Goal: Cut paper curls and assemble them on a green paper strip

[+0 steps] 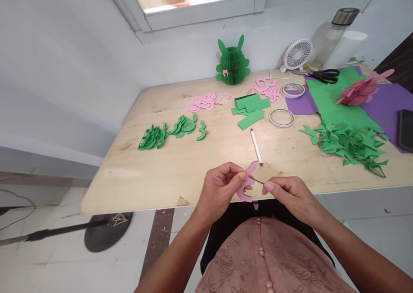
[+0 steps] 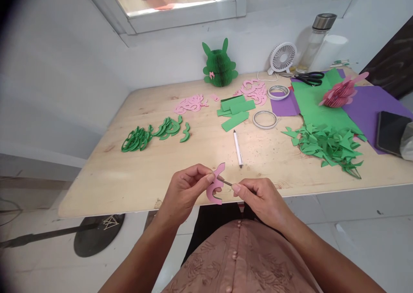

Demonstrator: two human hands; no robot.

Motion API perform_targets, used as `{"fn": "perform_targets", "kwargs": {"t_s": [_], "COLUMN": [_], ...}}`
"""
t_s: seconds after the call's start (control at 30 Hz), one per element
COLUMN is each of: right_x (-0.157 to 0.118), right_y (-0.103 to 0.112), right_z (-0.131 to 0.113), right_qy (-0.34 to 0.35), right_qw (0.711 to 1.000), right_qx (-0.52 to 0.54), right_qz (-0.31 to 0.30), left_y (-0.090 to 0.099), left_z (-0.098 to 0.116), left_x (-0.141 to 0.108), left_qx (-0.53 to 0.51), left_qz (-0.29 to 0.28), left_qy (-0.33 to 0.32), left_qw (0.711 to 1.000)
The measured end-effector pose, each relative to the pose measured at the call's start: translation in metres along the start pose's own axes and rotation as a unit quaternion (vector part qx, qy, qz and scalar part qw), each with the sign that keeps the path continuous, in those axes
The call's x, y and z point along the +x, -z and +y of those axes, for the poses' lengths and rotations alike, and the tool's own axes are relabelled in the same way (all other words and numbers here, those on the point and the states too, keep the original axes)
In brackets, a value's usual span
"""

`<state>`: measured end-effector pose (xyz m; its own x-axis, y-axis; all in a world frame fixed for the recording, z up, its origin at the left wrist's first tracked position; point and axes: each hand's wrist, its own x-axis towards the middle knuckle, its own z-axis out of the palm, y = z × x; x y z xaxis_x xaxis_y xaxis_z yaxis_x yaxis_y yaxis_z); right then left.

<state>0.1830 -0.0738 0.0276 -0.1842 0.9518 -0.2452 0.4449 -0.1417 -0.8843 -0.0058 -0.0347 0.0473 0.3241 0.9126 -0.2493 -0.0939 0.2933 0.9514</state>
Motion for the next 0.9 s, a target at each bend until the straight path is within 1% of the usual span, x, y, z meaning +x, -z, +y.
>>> {"fn": "perform_targets", "kwargs": {"t_s": [0.3, 0.5, 0.9], "right_x": [0.0003, 0.0003, 0.0002], "right_y": [-0.0010, -0.0041, -0.0028], "right_z": [-0.0010, -0.0028, -0.0043], "right_qy": [-0.002, -0.014, 0.009], "right_qw": [1.000, 0.999, 1.000], "right_qx": [0.025, 0.039, -0.011], "right_qz": [-0.015, -0.016, -0.010], "left_y": [-0.0019, -0.0010, -0.0009], "left_z": [0.0020, 0.0000, 0.0033], "left_x": [0.0012, 0.0003, -0.0007], "left_qx": [0.010, 0.011, 0.022], "left_qz": [-0.014, -0.009, -0.002], "left_qy": [-0.003, -0.004, 0.004], "left_qw": [1.000, 1.000, 1.000]}}
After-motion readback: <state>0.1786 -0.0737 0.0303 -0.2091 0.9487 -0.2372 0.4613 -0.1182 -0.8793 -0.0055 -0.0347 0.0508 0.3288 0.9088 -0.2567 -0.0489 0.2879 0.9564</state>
